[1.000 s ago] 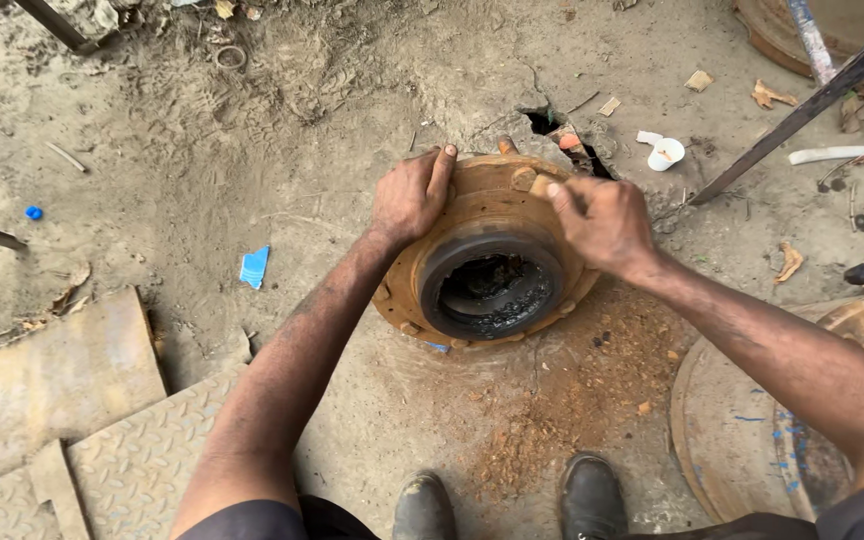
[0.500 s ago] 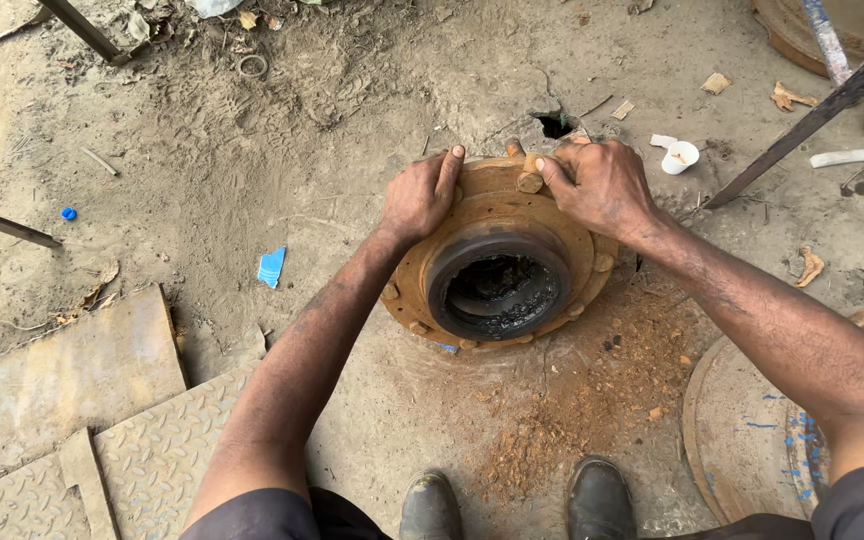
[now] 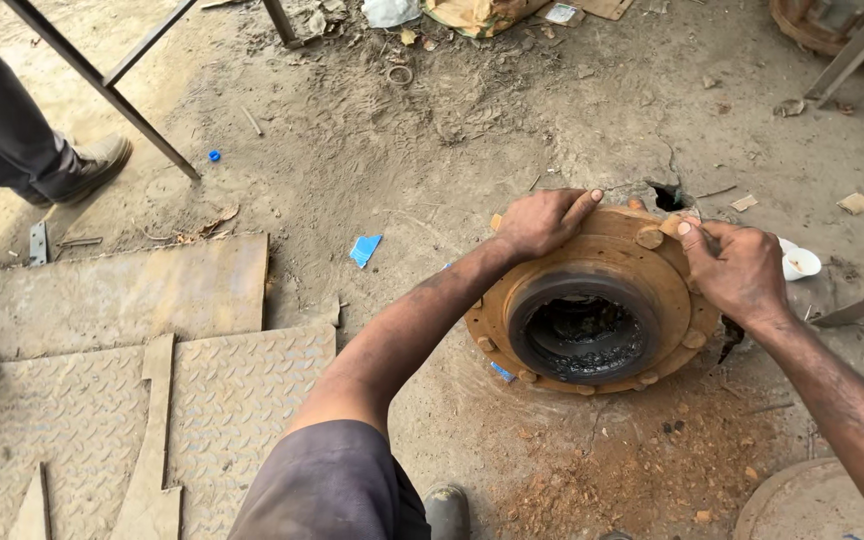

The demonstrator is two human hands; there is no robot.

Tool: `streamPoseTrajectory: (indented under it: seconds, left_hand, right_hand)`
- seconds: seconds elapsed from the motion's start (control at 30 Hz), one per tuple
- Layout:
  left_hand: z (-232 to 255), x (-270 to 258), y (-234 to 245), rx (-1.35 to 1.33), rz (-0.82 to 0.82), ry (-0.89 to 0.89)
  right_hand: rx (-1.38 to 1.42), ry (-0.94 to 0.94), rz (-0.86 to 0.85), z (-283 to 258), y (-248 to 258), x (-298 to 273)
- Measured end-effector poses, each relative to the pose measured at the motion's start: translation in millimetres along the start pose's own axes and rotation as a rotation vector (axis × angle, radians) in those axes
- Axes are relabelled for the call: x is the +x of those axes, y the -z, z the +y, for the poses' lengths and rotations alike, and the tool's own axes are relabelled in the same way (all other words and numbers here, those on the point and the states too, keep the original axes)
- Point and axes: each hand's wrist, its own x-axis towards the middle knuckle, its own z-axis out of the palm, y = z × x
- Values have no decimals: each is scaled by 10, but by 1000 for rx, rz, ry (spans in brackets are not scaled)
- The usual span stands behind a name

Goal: The person scrubs a large, rusty, circular metal part with a small abrasive block. They hold the part with one hand and scrub the surface with the other, rotating the part to access different areas.

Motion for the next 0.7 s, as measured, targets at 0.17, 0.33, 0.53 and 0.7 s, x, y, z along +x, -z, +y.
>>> streamPoseTrajectory:
  seconds: [0.17, 0.33, 0.53, 0.7]
  left_hand:
    - [-25, -7, -7, -6, 29, -24]
    - [-62, 7, -22, -11, 30, -35]
    - [-110, 69, -85, 12, -1, -28]
    - [-119, 52, -80, 13, -6, -6]
  right_hand:
    - [-226, -25, -31, -20, -70, -9]
    - [-80, 33, -19, 170, -40, -76]
    - [-73, 20, 7, 223, -75, -89]
    - [-49, 82, 51, 219, -111, -37]
